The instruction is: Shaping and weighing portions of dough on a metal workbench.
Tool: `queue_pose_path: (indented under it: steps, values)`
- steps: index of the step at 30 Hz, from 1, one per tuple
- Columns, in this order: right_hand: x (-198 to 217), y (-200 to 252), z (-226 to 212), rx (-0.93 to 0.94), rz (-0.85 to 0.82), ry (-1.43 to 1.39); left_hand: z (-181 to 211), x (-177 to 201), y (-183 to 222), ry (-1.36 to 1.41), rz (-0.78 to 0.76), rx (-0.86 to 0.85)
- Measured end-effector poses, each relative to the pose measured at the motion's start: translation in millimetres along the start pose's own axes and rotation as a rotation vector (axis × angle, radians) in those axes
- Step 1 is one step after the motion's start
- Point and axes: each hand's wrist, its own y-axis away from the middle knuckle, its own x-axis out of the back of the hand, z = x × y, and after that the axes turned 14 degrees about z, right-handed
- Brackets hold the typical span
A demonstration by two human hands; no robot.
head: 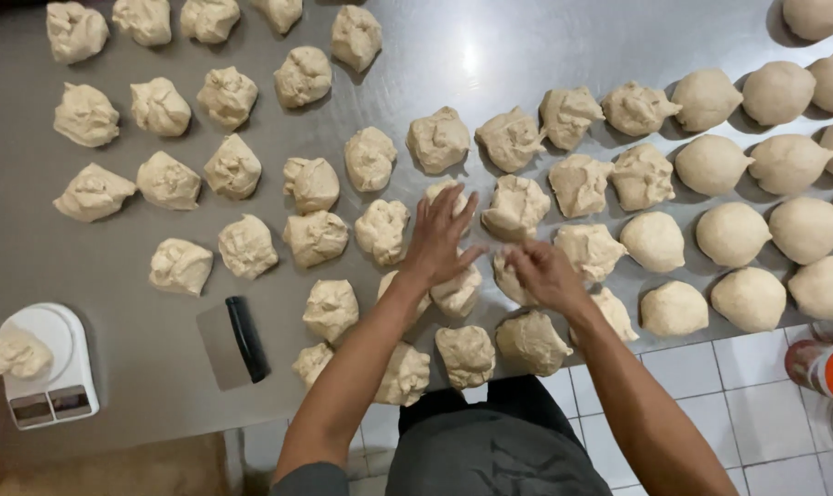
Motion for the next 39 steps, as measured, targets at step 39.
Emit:
queue_pose_path:
  steps: [39]
  values:
    - [-47.6, 182.4, 39.4, 0.393, 0.220, 0.184, 126.5, 61.8, 168.3, 0.110, -0.272, 0.057]
